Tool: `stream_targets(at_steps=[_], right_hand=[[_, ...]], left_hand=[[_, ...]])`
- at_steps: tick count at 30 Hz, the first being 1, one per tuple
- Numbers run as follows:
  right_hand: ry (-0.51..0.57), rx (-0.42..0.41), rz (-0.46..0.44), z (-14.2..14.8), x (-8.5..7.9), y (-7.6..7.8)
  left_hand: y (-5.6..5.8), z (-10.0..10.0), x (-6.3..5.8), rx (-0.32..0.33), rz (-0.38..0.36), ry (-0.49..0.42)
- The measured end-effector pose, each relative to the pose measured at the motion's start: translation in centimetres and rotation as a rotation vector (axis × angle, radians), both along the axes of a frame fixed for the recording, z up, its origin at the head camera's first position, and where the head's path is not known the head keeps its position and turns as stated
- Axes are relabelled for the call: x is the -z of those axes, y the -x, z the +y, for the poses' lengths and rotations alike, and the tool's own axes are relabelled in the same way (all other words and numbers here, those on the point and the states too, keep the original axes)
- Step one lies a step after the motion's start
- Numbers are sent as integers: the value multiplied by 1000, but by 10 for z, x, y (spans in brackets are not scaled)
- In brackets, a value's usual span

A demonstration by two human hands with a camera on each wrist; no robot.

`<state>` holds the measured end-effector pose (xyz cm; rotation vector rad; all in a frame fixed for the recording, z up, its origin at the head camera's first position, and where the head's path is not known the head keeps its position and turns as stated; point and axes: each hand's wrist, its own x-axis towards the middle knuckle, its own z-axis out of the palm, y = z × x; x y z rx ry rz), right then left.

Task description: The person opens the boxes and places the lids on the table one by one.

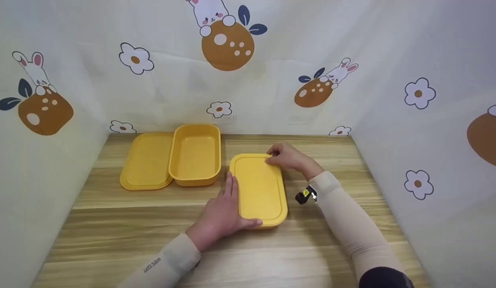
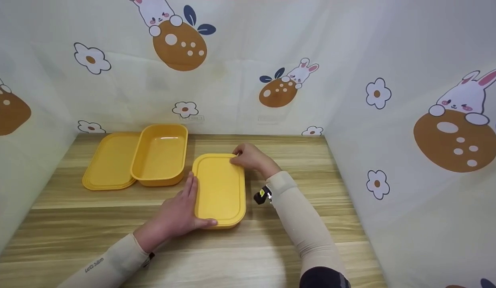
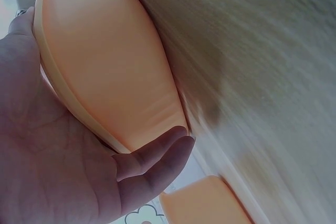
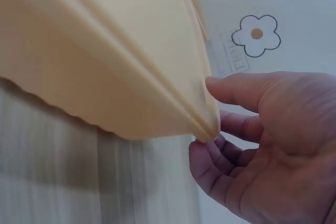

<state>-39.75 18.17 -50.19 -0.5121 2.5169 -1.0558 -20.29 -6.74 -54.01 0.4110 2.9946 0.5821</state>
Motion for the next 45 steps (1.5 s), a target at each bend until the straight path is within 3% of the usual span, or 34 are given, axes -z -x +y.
stream_targets(at_steps=[6, 16, 21, 24, 30, 35, 41, 45], right_hand=[[9, 26, -7, 5, 2, -3], [-27, -4, 54, 5, -1, -5], [32, -18, 33, 11, -4, -4], [116, -24, -38, 16, -3, -3], [289, -2, -263, 29, 1, 0], [423, -45, -408, 39, 6, 4], [501, -131, -512, 54, 13, 8], [518, -129, -546, 59, 15, 9]], left_hand=[[1, 0, -1, -1, 9, 1], [0, -1, -3, -5, -20, -17], [0, -2, -1, -3, -10, -28], [0, -2, -1, -6, -6, -32], [0, -2, -1, -11, -18, -35], [-1, -2, -1, -11, -20, -40], [-1, 0, -2, -12, -28, -34], [-1, 0, -3, -15, -33, -30]])
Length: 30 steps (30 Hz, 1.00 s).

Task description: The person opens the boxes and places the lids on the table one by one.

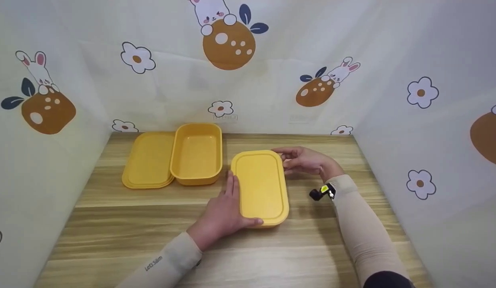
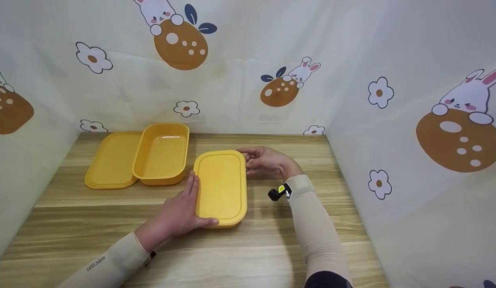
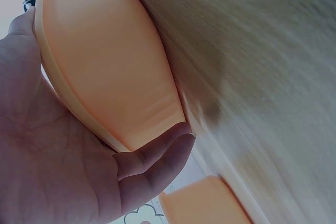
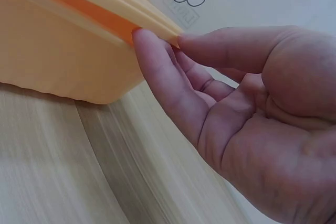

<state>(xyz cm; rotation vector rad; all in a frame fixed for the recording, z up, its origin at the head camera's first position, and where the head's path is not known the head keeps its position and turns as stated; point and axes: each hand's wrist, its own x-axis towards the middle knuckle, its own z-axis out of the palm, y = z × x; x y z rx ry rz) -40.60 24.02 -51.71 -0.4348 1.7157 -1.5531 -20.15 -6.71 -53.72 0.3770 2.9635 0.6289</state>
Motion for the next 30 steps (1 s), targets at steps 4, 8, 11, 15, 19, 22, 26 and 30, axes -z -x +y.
stream_targets(at_steps=[4, 8, 11, 15, 19, 22, 26, 30], right_hand=[[37, -4, -30, 1, 2, -1], [97, -22, -74, 1, 5, -2], [117, -10, -99, 2, 8, -2], [118, 5, -119, 2, 11, -2], [137, -8, -142, 3, 13, -3], [156, -22, -153, 3, 14, -4], [178, -47, -146, 3, 17, -4], [202, -66, -142, 1, 18, -6]], left_hand=[[0, 0, 0, 4, 7, -4], [0, -1, 2, 9, 22, -16], [1, -1, 3, 9, 24, -17], [1, -1, 3, 8, 8, -20], [1, 0, 3, 3, -3, -26], [1, 0, 4, 4, -4, -28], [1, 0, 3, 4, -6, -25], [1, 0, 2, 0, -5, -17]])
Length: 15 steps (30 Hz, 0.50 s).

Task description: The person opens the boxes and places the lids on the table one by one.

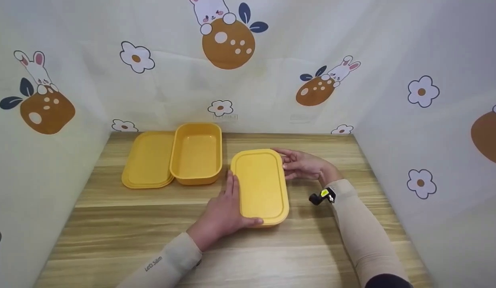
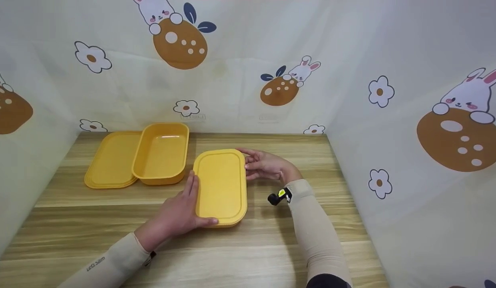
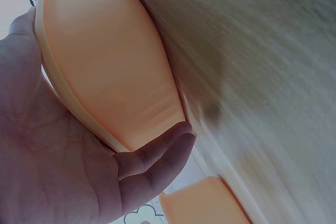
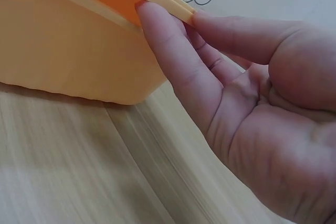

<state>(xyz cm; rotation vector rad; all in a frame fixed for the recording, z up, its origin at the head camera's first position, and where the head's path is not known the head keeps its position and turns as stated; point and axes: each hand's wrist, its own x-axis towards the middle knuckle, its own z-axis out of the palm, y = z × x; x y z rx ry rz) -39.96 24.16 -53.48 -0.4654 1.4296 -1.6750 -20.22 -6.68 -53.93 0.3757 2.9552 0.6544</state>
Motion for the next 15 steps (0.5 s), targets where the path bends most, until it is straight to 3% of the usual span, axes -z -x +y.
stream_targets(at_steps=[15], right_hand=[[54, 39, 11, -3, 2, -8]], left_hand=[[0, -1, 1, 4, 16, 7]])
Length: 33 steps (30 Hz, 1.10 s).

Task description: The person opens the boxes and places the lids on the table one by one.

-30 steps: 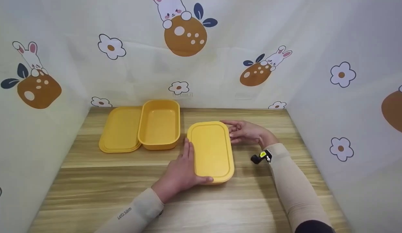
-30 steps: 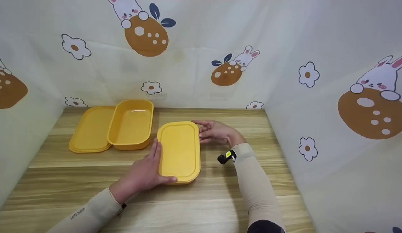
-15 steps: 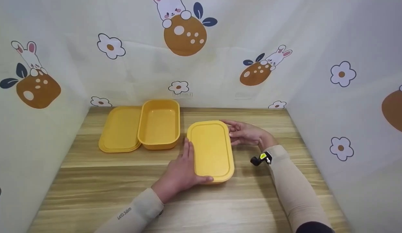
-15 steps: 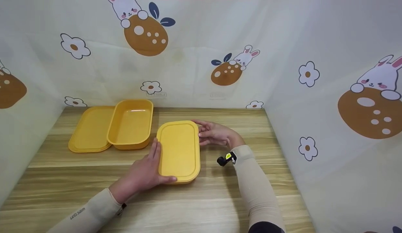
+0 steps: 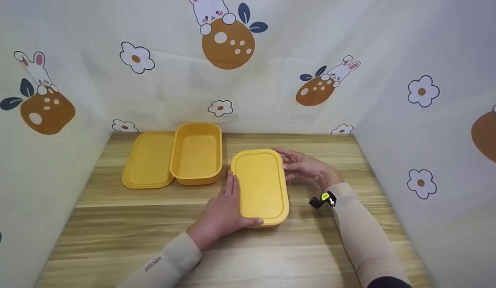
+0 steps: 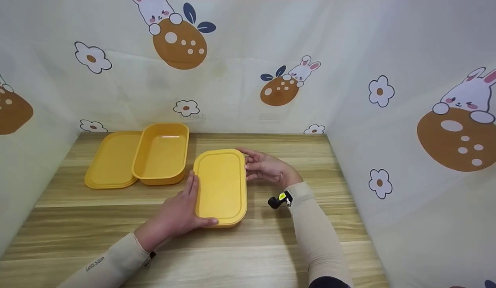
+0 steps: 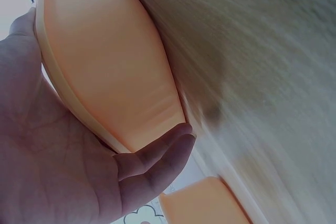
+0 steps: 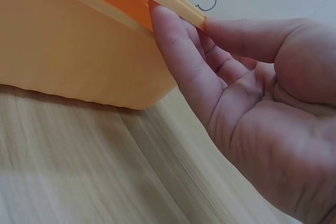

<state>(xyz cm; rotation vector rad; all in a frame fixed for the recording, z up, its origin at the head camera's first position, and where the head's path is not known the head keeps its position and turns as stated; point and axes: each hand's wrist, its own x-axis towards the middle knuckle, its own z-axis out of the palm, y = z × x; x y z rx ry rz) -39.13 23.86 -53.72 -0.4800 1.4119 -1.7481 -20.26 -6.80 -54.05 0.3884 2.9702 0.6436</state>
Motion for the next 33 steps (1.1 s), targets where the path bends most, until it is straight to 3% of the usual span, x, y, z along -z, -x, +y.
stream_targets(at_steps=[12, 26, 33], right_hand=[[46, 45, -35, -3, 3, -6], [187, 70, -39, 6, -3, -12], [159, 130, -12, 23, -6, -11]], left_hand=[[-4, -5, -4, 9, -3, -31], [-4, -13, -10, 17, 32, -106], [-2, -14, -4, 53, 10, -94]])
